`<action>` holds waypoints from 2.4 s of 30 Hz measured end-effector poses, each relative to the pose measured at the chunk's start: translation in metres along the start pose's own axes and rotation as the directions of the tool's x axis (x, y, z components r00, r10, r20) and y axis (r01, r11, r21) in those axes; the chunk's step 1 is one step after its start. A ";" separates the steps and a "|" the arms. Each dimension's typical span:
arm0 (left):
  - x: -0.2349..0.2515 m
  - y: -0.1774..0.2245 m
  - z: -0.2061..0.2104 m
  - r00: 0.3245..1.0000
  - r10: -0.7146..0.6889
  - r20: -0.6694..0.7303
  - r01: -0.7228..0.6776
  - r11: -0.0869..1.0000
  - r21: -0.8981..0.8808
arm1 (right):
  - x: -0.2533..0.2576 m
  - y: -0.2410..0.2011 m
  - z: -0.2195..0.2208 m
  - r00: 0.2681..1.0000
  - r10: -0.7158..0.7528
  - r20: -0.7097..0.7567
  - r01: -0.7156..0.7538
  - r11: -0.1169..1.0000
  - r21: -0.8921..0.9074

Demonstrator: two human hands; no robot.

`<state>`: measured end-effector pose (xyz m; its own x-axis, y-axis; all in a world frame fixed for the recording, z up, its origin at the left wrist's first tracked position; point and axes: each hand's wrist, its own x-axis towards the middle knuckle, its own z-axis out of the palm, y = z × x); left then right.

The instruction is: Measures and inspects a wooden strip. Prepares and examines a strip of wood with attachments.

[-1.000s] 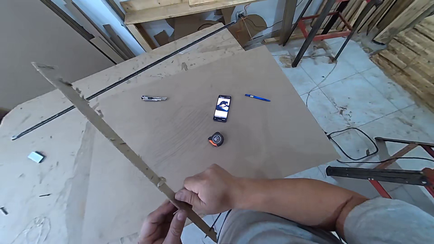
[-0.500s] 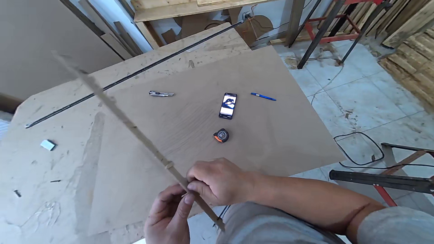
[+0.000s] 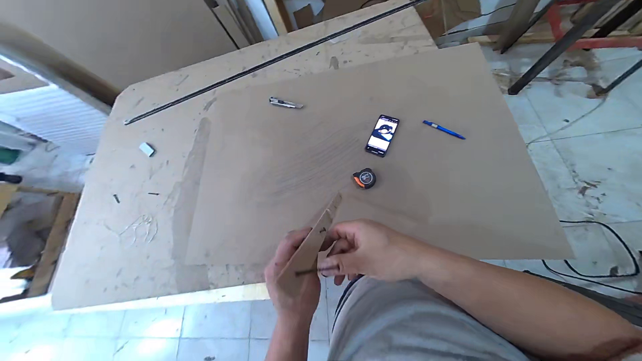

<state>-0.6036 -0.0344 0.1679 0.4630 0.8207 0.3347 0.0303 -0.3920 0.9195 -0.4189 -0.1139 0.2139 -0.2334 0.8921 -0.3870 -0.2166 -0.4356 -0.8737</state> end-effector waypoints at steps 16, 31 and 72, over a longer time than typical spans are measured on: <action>0.024 -0.026 -0.025 0.996 -0.087 -0.011 0.083 0.906 0.416 | 0.042 -0.057 -0.013 0.873 -0.488 -0.005 0.461 0.827 -0.322; 0.101 0.002 -0.067 0.992 -0.121 -0.017 0.119 0.988 -0.098 | 0.099 -0.055 -0.035 0.987 -0.159 -0.008 0.154 0.969 -0.194; 0.079 0.013 -0.010 0.998 0.049 0.048 -0.037 0.971 -0.235 | 0.055 -0.023 -0.008 0.724 -0.662 -0.194 0.420 0.646 -0.638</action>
<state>-0.5761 0.0296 0.2080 0.5056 0.7798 0.3693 -0.1959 -0.3131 0.9293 -0.4189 -0.0539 0.2101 0.1581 0.9574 0.2417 0.3664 0.1704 -0.9147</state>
